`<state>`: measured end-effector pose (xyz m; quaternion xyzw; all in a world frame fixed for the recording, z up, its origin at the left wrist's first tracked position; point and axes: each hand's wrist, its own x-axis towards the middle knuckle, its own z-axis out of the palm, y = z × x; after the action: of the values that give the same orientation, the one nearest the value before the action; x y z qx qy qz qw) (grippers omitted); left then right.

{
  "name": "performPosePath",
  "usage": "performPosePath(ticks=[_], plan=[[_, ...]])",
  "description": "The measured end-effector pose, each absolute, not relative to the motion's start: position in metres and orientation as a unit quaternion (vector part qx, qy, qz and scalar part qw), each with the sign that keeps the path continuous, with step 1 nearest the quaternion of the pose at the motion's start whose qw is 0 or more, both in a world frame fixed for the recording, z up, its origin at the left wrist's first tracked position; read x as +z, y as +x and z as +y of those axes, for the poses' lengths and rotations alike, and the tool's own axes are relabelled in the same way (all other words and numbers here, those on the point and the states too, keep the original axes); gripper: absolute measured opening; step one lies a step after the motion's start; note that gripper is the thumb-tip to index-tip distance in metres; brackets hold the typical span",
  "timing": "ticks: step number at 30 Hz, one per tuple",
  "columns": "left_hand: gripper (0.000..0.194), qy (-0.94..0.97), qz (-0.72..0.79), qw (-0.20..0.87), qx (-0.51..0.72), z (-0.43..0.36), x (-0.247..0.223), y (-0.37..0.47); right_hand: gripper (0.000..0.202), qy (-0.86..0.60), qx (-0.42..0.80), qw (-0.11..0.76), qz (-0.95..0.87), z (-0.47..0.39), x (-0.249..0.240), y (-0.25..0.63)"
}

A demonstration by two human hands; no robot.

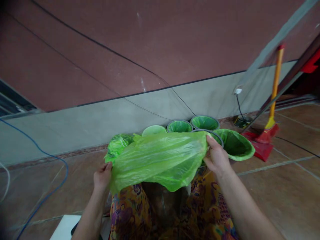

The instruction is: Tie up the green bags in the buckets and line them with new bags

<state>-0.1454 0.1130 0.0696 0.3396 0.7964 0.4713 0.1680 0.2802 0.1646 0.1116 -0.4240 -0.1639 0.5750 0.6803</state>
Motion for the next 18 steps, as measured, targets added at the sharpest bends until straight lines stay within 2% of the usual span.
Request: performPosePath(ticks=[2,3,5,8,11,14,18], plan=[[0.053,0.36,0.815,0.104,0.441,0.111,0.088,-0.135,0.016,-0.387,0.592,0.677,-0.205,0.161,0.12,0.256],[0.061,0.387,0.796,0.073,0.459,0.109,0.1,-0.123,0.02,-0.366,0.603,0.672,-0.224,0.158,0.124,0.243],[0.062,0.462,0.729,0.047,0.504,0.1,0.126,-0.089,0.027,-0.327,0.626,0.66,-0.257,0.152,0.133,0.216],[0.051,0.592,0.619,0.133,0.5,0.08,0.153,-0.025,0.037,-0.291,0.659,0.622,-0.307,0.139,0.146,0.175],[0.064,0.671,0.54,0.182,0.475,0.071,0.155,0.018,0.056,-0.283,0.685,0.578,-0.342,0.125,0.152,0.143],[0.066,0.648,0.548,0.196,0.491,0.078,0.144,0.025,0.066,-0.268,0.695,0.552,-0.375,0.117,0.149,0.126],[0.052,0.595,0.575,0.218,0.517,0.093,0.134,0.008,0.068,-0.253,0.689,0.515,-0.443,0.116,0.135,0.118]])
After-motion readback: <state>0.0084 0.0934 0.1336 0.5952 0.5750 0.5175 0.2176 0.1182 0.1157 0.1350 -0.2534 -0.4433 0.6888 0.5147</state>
